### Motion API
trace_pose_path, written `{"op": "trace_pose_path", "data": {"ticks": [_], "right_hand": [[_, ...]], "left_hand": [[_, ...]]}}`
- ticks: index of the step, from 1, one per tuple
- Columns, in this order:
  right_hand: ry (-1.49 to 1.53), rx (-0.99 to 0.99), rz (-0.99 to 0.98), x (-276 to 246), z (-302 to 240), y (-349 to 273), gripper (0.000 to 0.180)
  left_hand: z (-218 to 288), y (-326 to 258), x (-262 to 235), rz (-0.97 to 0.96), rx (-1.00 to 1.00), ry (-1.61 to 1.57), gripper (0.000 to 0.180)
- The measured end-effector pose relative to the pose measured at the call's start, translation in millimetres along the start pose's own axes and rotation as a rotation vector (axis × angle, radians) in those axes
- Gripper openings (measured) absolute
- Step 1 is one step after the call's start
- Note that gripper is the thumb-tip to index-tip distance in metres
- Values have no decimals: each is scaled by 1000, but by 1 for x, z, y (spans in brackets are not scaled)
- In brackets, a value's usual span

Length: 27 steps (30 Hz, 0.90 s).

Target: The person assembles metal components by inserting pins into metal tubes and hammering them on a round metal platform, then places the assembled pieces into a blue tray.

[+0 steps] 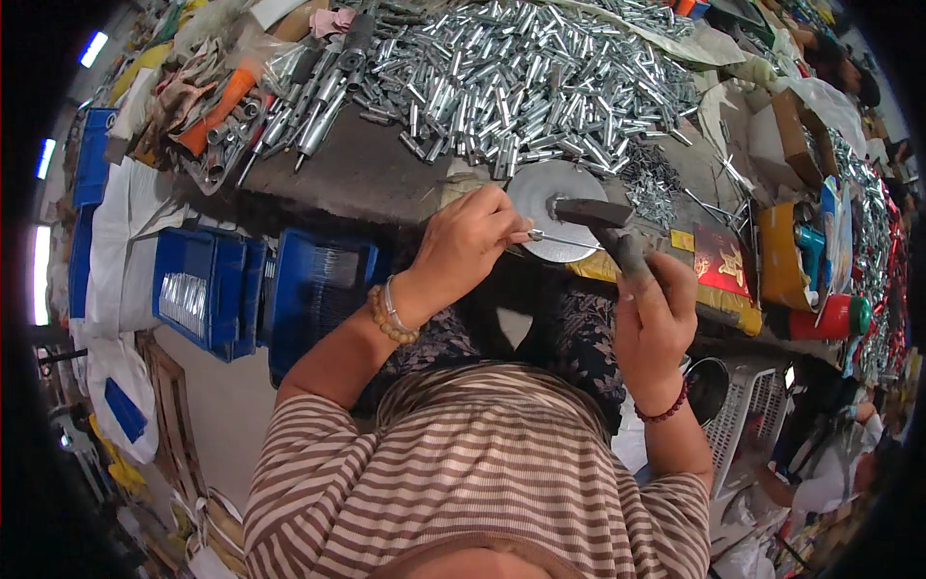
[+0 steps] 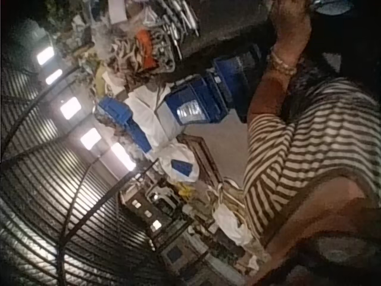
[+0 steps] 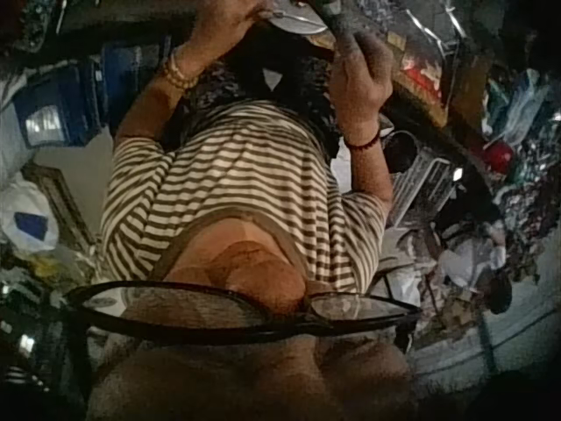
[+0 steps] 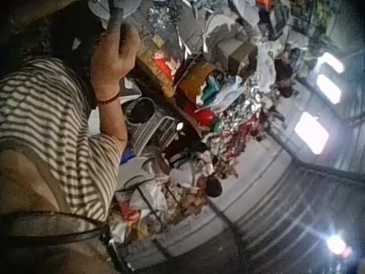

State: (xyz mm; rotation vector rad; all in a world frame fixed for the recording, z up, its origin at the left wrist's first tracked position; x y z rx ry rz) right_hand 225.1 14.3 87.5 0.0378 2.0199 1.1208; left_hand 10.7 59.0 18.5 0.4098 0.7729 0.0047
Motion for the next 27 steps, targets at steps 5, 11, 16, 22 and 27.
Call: {"op": "trace_pose_path", "data": {"ticks": [5, 11, 16, 22, 27], "right_hand": [[-109, -21, -272, 26, 4, -8, 32], [29, 95, -183, 16, 18, 2, 36], [189, 332, -400, 40, 72, 8, 32], [104, 28, -296, 56, 40, 9, 22], [82, -3, -351, 70, 34, 6, 17]], "left_hand": [[-1, -3, 2, 6, 16, 19, 21], [2, 1, 0, -3, 39, 0, 14], [-1, -1, 2, -15, 21, -6, 14], [-1, 2, 3, -21, 7, -25, 15], [0, 2, 1, -32, 5, -38, 17]]}}
Point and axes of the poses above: each hand's wrist, its own y-axis towards the middle knuckle, its own x-axis out of the palm, z = x × y, the point moved 7 cm from there along y, towards the middle knuckle, and after that the axes turned 8 degrees about -x, right-handed, at the moved point
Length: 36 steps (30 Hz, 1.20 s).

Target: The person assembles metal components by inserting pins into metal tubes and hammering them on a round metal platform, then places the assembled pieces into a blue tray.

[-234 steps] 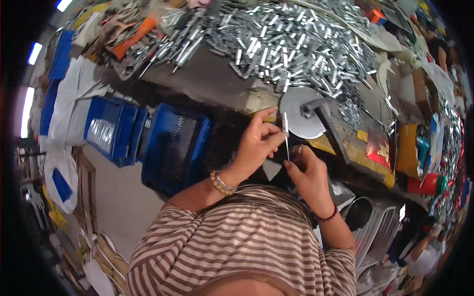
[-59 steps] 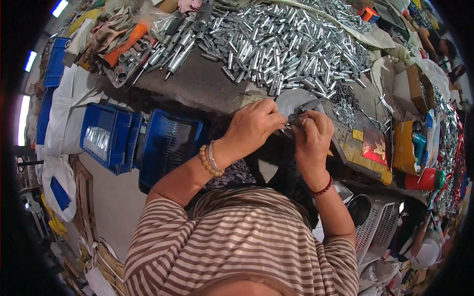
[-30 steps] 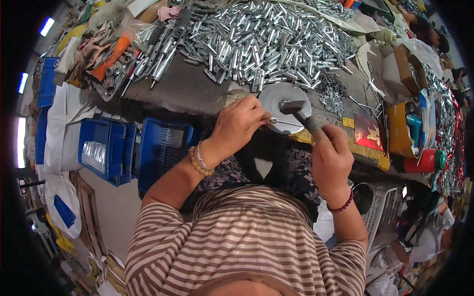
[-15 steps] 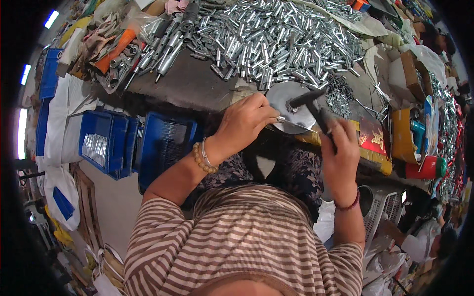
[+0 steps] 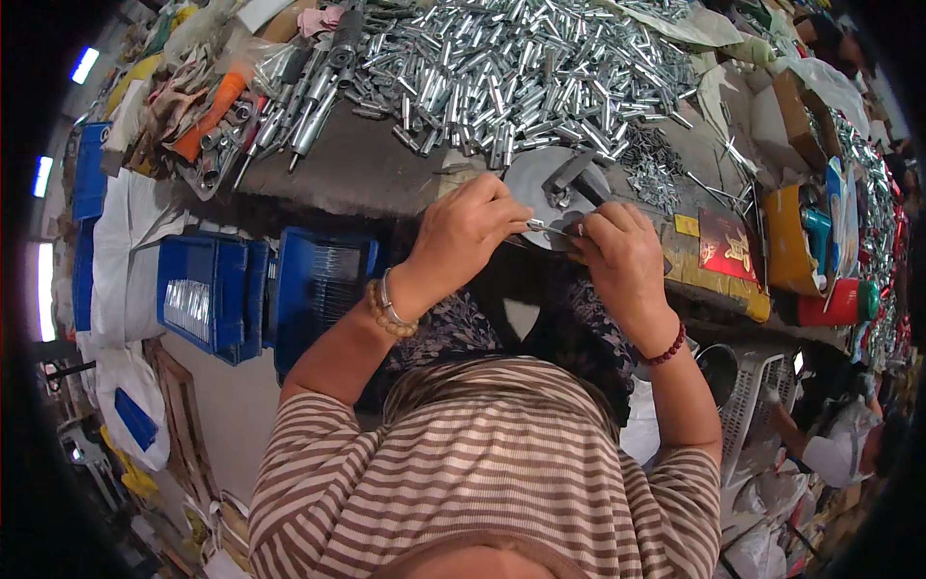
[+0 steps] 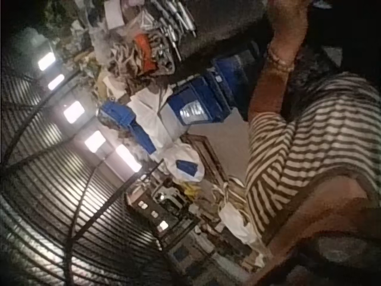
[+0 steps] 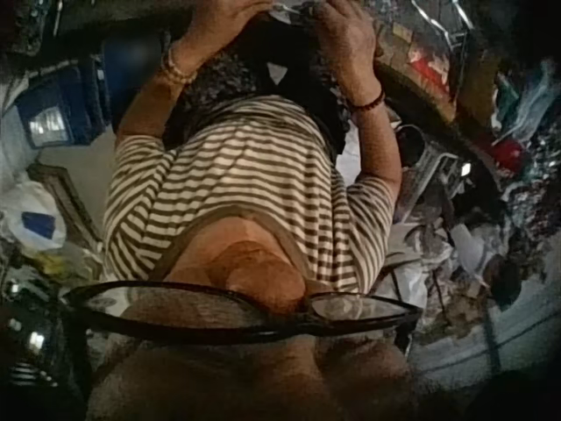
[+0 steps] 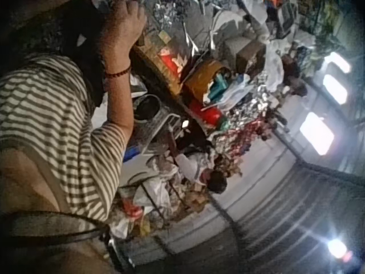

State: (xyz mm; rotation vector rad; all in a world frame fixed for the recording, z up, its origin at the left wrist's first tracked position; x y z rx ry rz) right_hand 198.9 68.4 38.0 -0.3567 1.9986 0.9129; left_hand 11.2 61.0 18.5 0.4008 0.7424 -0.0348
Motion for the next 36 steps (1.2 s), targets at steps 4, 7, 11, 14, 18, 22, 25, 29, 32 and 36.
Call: {"op": "trace_pose_path", "data": {"ticks": [4, 7, 11, 14, 18, 22, 25, 29, 32, 36], "right_hand": [[8, -28, -11, -1, -1, 0, 17], [4, -73, 2, -1, -1, 1, 16], [4, -91, -11, -1, 1, 2, 16], [-26, -132, -32, 3, -2, 4, 19], [-40, -128, -57, 3, -3, -1, 20], [-32, -60, -69, 1, 1, -8, 19], [-41, -80, -38, 1, 0, -7, 20], [-48, -87, -44, -1, -1, -4, 19], [-32, -84, -72, -1, -1, -3, 17], [-5, -104, -83, -3, -1, -1, 17]], "left_hand": [[-2, 1, 1, -24, -41, -14, 17], [0, 2, 1, -30, -47, -14, 17], [0, 2, 3, -39, -47, 19, 17], [3, 2, 2, -51, -47, 44, 17], [1, 3, 2, -59, -50, 48, 17], [0, 3, 3, -51, -70, 29, 17], [1, 3, 2, -47, -59, 30, 17], [-1, 3, 3, -58, -97, 19, 15], [0, 1, 3, -52, -92, 27, 16], [0, 1, 5, -60, -86, 29, 16]]}}
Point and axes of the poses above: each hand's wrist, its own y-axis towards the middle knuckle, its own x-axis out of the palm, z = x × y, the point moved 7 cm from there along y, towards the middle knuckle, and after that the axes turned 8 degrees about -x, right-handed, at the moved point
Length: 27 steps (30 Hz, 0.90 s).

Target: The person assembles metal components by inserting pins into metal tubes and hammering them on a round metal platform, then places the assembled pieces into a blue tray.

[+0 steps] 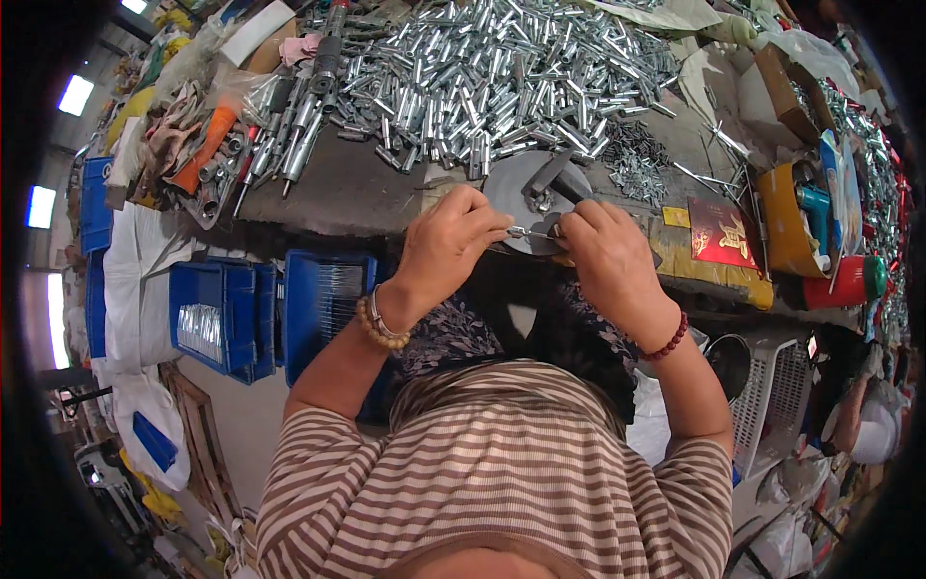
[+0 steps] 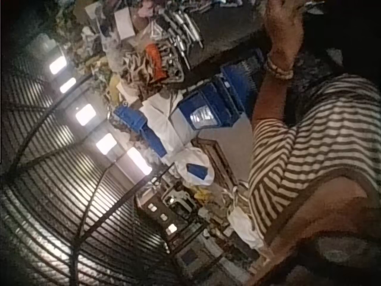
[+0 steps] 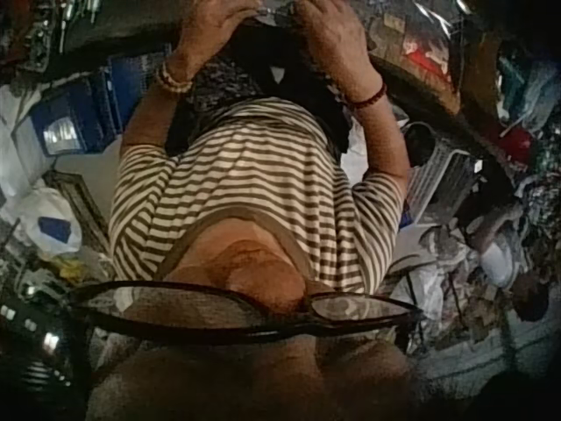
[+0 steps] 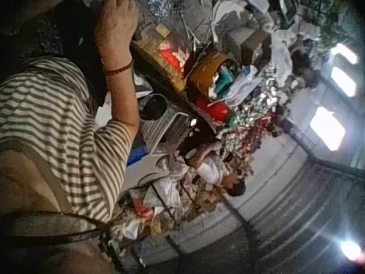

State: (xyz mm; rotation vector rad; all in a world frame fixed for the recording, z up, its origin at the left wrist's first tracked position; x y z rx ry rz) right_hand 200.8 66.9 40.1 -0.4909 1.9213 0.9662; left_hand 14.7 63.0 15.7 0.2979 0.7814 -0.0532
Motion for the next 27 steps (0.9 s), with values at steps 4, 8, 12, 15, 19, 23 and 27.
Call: {"op": "trace_pose_path", "data": {"ticks": [4, 8, 12, 15, 19, 23, 27], "right_hand": [[-11, -27, 6, -3, -5, 3, 21], [7, -20, -3, -1, 1, 4, 22], [0, -36, 12, 0, 1, 3, 23], [3, -50, 8, 1, 0, 4, 22], [49, -73, -15, 3, 0, 8, 24], [54, -84, 4, 5, -2, 8, 24], [-30, -73, -3, 8, -7, 2, 19]], "left_hand": [[1, -3, -5, 16, 12, -1, 16], [0, 1, -3, 12, 12, 5, 16], [0, 1, -2, 12, 15, -6, 15], [2, 1, -2, 14, 25, -3, 15], [4, 1, -1, 29, 59, 23, 18], [6, -2, -2, 58, 101, 80, 21], [10, -2, -2, 48, 115, 89, 22]]}}
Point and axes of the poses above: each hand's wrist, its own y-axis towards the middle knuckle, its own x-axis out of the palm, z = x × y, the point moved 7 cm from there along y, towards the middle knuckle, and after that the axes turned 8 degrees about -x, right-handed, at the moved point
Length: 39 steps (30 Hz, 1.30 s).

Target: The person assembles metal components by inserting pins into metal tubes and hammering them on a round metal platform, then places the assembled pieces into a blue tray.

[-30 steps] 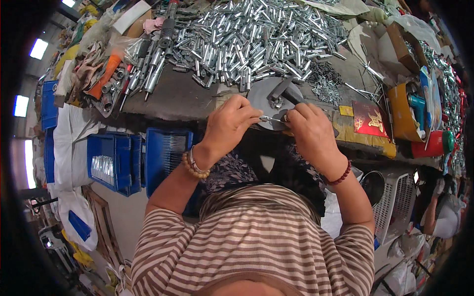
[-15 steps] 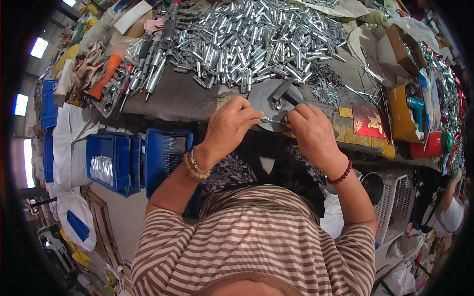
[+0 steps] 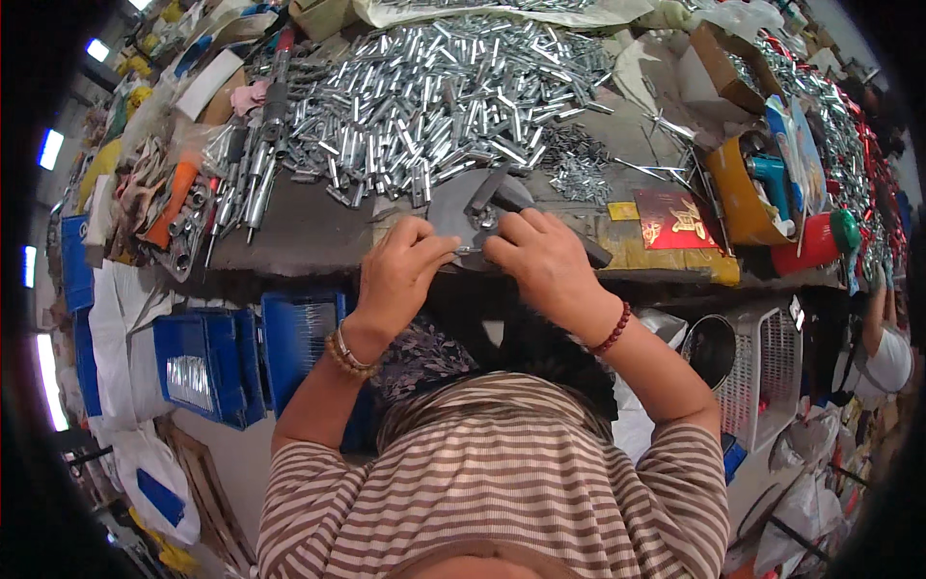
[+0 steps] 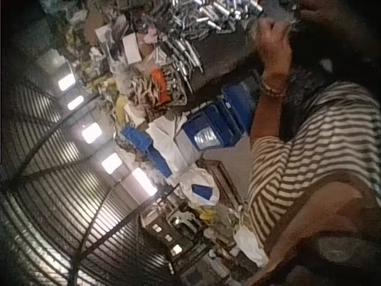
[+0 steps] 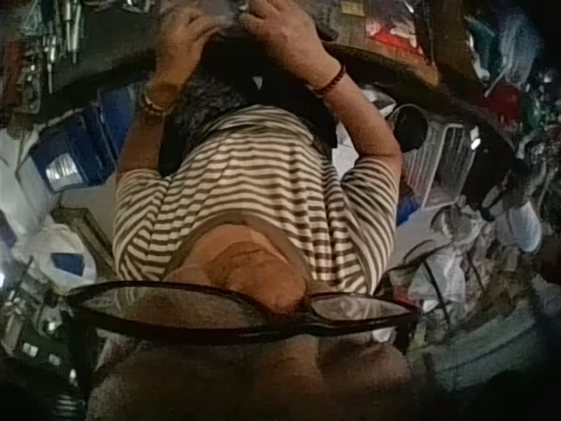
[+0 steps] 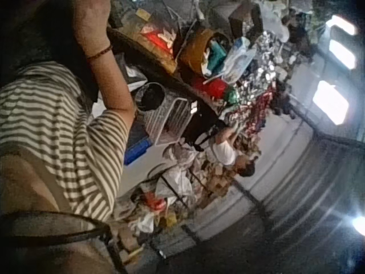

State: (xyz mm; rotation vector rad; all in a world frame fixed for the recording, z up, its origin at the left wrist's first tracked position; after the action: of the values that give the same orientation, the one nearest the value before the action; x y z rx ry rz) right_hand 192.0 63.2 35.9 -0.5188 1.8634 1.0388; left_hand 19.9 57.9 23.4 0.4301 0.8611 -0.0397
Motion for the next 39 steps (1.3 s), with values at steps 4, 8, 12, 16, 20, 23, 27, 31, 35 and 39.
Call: {"op": "trace_pose_path", "data": {"ticks": [4, 8, 12, 16, 20, 23, 27, 31, 35, 39], "right_hand": [[3, 83, 165, -20, 15, -10, 15], [-127, 415, 217, -53, 73, -40, 14], [-81, 454, 174, -45, 101, -51, 17], [-118, 406, 108, -35, 108, -40, 20], [-260, 291, 107, -34, 100, -45, 19], [-187, 324, 36, -23, 103, -47, 22], [-69, 366, -34, -28, 102, -44, 24], [-161, 343, -61, -29, 99, -39, 25], [-200, 384, -47, -34, 101, -38, 25], [-106, 439, 81, -49, 98, -35, 24]], "left_hand": [[-1, -1, 1, -5, 5, 13, 21], [-1, -1, -2, 7, 7, -4, 21], [-4, 3, 1, 11, 9, -18, 22], [-8, 6, 0, -1, -12, -21, 20], [-4, -1, -1, -19, 22, 31, 13], [-9, -5, 6, 28, 80, 69, 13], [-4, -11, 0, 13, 4, -45, 19], [-4, -8, -2, 34, 18, -61, 18], [-4, -4, -3, 67, 49, -51, 16], [-3, -5, -3, 70, 54, -57, 15]]}}
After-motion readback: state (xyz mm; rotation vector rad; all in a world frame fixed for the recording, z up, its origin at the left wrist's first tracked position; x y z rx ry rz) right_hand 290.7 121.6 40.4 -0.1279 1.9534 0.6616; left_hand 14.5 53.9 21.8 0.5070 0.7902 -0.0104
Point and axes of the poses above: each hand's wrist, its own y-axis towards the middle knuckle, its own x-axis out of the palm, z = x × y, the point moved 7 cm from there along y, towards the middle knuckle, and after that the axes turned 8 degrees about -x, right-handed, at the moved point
